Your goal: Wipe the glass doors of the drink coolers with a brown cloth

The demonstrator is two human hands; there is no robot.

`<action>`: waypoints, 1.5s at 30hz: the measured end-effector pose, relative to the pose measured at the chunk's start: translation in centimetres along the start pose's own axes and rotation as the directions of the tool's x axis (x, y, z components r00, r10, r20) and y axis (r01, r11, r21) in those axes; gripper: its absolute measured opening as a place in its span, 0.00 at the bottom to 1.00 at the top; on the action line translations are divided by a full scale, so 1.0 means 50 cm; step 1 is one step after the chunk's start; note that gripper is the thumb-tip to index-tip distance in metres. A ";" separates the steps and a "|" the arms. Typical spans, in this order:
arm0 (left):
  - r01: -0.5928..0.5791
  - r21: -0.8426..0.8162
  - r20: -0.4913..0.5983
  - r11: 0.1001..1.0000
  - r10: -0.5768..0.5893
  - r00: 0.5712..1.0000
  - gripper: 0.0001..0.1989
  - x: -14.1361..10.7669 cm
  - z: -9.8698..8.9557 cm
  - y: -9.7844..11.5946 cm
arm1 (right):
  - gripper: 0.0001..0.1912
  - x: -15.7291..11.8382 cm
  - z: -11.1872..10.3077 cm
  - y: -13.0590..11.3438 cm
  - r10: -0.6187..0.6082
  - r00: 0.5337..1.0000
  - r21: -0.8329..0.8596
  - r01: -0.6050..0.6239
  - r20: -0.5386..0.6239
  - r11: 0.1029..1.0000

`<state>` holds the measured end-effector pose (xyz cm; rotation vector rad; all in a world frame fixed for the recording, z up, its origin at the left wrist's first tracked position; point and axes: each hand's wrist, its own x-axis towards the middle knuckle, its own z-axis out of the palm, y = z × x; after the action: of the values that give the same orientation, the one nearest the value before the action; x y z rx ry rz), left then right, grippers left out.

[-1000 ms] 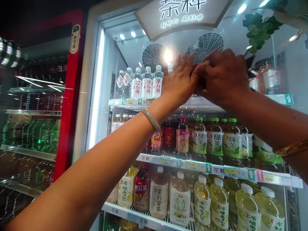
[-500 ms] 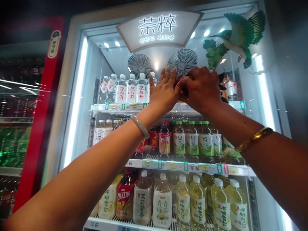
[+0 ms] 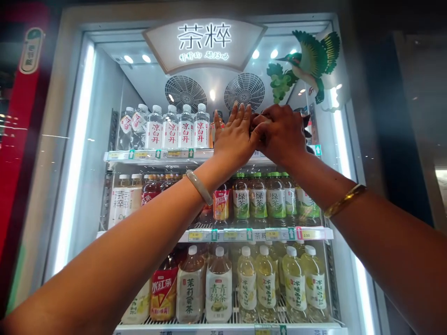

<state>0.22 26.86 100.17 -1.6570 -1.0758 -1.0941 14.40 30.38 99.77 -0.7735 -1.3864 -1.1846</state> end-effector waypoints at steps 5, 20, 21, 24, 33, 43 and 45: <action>-0.088 -0.025 -0.012 0.996 0.088 0.996 0.35 -0.004 0.031 0.042 | 0.18 -0.013 -0.006 0.079 0.152 0.986 -0.048 -0.156 -0.069 0.987; -0.131 -0.078 0.021 0.988 0.133 0.991 0.40 0.037 0.086 0.149 | 0.17 -0.024 -0.048 0.242 0.241 0.970 -0.058 -0.241 0.001 0.969; -0.143 -0.072 0.018 0.987 0.145 0.989 0.40 0.033 0.091 0.153 | 0.17 -0.043 -0.051 0.247 0.284 0.959 -0.077 -0.284 -0.013 0.956; -0.195 -0.055 0.011 0.979 0.196 0.981 0.41 0.013 0.103 0.160 | 0.19 -0.104 -0.056 0.220 0.348 0.937 -0.127 -0.349 -0.031 0.928; -0.156 -0.062 -0.028 0.986 0.154 0.988 0.44 -0.044 0.135 0.206 | 0.19 -0.128 -0.064 0.253 0.123 0.986 -0.067 -0.116 0.112 0.991; -0.268 -0.006 -0.066 0.963 0.267 0.961 0.44 -0.126 0.157 0.198 | 0.23 -0.226 -0.064 0.180 0.283 0.956 -0.229 -0.259 0.078 0.938; -0.266 0.002 -0.063 0.964 0.266 0.962 0.44 -0.129 0.158 0.200 | 0.25 -0.214 -0.065 0.206 0.177 0.977 -0.210 -0.150 0.121 0.966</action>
<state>9.75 30.40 90.16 -1.7035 -0.7828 -0.9667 27.00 32.07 91.43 -1.1106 -1.2998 -1.1686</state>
